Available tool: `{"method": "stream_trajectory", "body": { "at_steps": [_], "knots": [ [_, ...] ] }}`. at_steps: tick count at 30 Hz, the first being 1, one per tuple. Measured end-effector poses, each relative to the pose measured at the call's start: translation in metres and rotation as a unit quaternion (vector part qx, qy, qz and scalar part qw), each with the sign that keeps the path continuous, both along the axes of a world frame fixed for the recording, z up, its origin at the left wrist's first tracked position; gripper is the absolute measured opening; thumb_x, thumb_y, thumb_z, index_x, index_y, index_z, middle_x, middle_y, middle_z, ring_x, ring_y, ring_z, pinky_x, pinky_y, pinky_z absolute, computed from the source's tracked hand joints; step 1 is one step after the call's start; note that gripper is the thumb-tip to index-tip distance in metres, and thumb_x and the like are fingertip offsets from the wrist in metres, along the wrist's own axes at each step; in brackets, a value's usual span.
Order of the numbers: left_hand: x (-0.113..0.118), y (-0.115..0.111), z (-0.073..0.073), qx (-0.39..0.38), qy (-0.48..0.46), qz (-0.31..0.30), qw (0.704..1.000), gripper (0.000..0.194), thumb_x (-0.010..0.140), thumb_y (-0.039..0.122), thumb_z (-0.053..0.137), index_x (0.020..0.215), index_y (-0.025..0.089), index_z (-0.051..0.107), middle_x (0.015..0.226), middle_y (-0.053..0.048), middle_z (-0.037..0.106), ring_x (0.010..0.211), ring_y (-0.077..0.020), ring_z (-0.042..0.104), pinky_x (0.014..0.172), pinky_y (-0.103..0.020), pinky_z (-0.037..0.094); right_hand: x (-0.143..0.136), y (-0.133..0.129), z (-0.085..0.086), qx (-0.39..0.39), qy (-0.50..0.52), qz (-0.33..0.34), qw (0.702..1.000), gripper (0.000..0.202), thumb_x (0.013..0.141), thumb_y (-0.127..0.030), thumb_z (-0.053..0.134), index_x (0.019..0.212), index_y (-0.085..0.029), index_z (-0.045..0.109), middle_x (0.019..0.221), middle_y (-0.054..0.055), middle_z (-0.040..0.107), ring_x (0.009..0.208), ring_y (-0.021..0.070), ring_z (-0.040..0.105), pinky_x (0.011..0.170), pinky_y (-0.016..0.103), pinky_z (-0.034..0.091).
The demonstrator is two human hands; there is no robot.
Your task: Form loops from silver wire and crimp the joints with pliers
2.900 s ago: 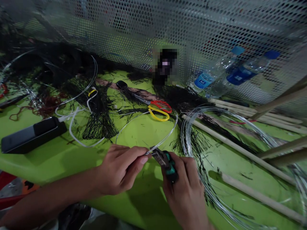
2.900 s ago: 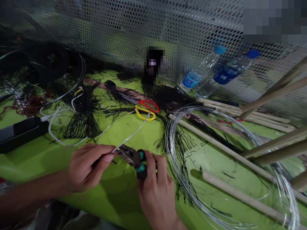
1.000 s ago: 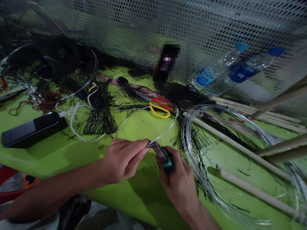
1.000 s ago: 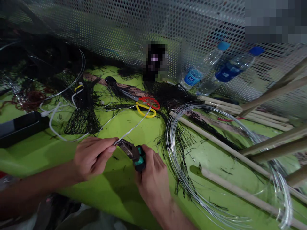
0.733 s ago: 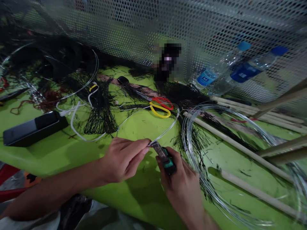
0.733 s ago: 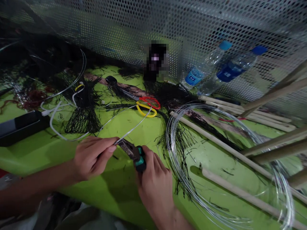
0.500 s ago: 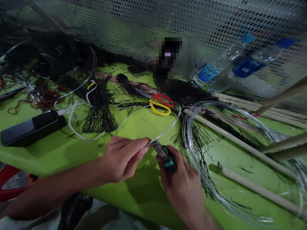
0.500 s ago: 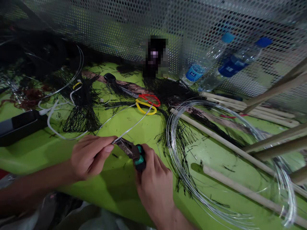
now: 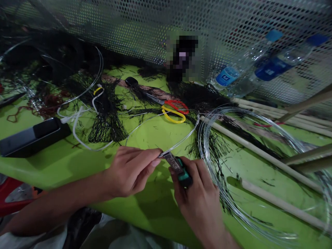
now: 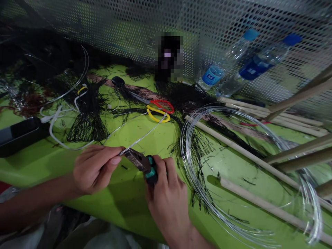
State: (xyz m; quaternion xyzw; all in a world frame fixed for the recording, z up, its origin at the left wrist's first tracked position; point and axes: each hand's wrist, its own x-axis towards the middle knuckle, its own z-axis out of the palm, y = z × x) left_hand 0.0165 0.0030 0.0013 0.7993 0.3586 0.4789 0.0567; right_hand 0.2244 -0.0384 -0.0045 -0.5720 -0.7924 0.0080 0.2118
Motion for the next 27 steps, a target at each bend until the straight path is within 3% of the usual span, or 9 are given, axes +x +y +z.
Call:
{"method": "stream_trajectory", "body": {
  "at_steps": [7,17,22,27],
  "knots": [
    [0.0014,0.0023,0.0037,0.003,0.007,0.009,1.000,0.011,0.101,0.014,0.053,0.100,0.015,0.064,0.065,0.001,0.071,0.047,-0.0089,0.062,0.051,-0.020,0.049,0.0051,-0.0024,-0.0051,-0.005,0.019,0.011,1.000,0.025,0.103,-0.033,0.054,0.120,-0.016,0.060,0.079,0.002,0.072,0.053,0.0158,0.065,0.053,0.028,0.051],
    [-0.0001,0.0024,0.0030,0.016,0.019,-0.004,1.000,0.011,0.100,0.013,0.055,0.105,0.013,0.064,0.072,-0.001,0.074,0.051,-0.0100,0.065,0.053,-0.021,0.050,0.0031,-0.0057,-0.0005,-0.003,0.022,-0.005,1.000,0.025,0.103,-0.034,0.053,0.119,-0.018,0.062,0.086,0.005,0.077,0.056,0.0173,0.070,0.051,0.028,0.051],
    [-0.0001,0.0029,0.0029,0.014,0.032,0.017,0.999,0.012,0.100,0.013,0.053,0.102,0.014,0.064,0.070,0.000,0.074,0.049,-0.0102,0.064,0.051,-0.022,0.050,0.0067,-0.0090,0.0005,-0.019,0.025,0.001,0.999,0.028,0.104,-0.031,0.050,0.124,-0.016,0.062,0.076,0.003,0.074,0.043,0.0137,0.059,0.047,0.027,0.048],
    [-0.0004,0.0026,0.0018,0.012,0.030,0.013,0.999,0.012,0.101,0.014,0.053,0.103,0.014,0.064,0.073,0.000,0.075,0.052,-0.0102,0.067,0.053,-0.022,0.051,0.0060,-0.0080,0.0002,-0.010,0.019,0.000,1.000,0.026,0.103,-0.031,0.051,0.120,-0.016,0.063,0.078,0.004,0.074,0.050,0.0148,0.064,0.052,0.027,0.050]
  ]
}}
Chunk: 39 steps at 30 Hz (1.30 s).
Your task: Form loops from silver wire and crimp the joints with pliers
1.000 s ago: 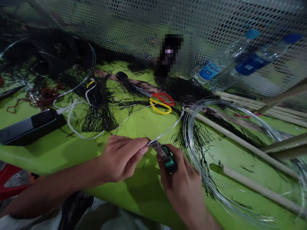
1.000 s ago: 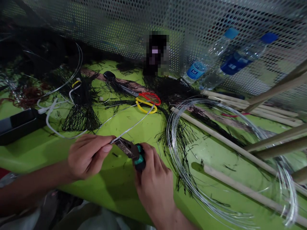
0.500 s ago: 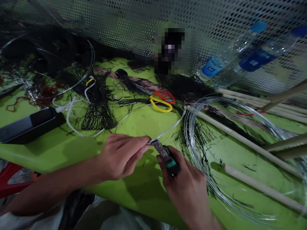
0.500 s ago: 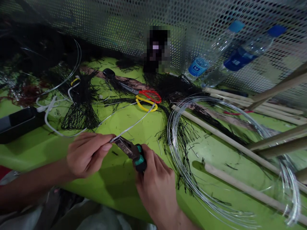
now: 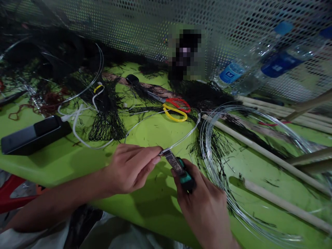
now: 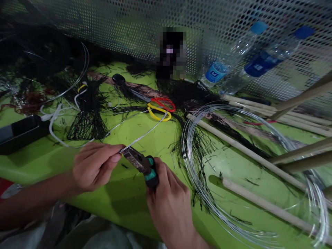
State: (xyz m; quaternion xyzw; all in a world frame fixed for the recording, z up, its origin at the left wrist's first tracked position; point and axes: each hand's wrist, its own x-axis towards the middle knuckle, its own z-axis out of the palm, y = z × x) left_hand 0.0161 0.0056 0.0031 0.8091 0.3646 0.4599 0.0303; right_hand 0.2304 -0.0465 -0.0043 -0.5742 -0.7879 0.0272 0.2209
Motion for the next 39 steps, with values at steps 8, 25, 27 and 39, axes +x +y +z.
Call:
{"method": "stream_trajectory", "body": {
  "at_steps": [8,25,27,39],
  "knots": [
    [0.000,0.001,0.001,0.005,-0.001,-0.006,1.000,0.012,0.101,0.013,0.053,0.103,0.012,0.064,0.071,-0.001,0.074,0.052,-0.0101,0.067,0.053,-0.022,0.050,-0.003,0.006,0.001,0.015,-0.009,0.008,1.000,0.021,0.104,-0.031,0.049,0.115,-0.017,0.060,0.085,0.003,0.074,0.057,0.0149,0.067,0.049,0.028,0.046],
    [-0.002,0.002,-0.004,-0.015,-0.009,-0.013,1.000,0.011,0.100,0.014,0.056,0.108,0.013,0.064,0.071,-0.001,0.073,0.052,-0.0093,0.064,0.053,-0.020,0.049,-0.002,0.012,-0.005,0.001,-0.026,0.023,0.999,0.022,0.103,-0.033,0.051,0.115,-0.017,0.057,0.090,0.005,0.063,0.065,0.0185,0.062,0.054,0.031,0.050],
    [-0.002,0.001,-0.004,-0.020,-0.010,-0.016,1.000,0.011,0.100,0.014,0.056,0.107,0.013,0.065,0.068,0.000,0.071,0.051,-0.0091,0.063,0.054,-0.020,0.049,-0.002,0.014,-0.004,0.000,-0.017,0.023,1.000,0.023,0.102,-0.033,0.052,0.116,-0.016,0.058,0.094,0.008,0.060,0.073,0.0215,0.063,0.062,0.034,0.055],
    [-0.002,0.005,-0.008,-0.010,0.002,0.005,1.000,0.011,0.101,0.015,0.055,0.104,0.015,0.065,0.064,0.003,0.068,0.048,-0.0074,0.057,0.053,-0.020,0.044,-0.004,0.013,-0.014,-0.065,0.091,0.016,0.994,0.017,0.099,-0.027,0.055,0.113,-0.017,0.055,0.077,0.002,0.069,0.050,0.0138,0.058,0.047,0.026,0.045]
  ]
}}
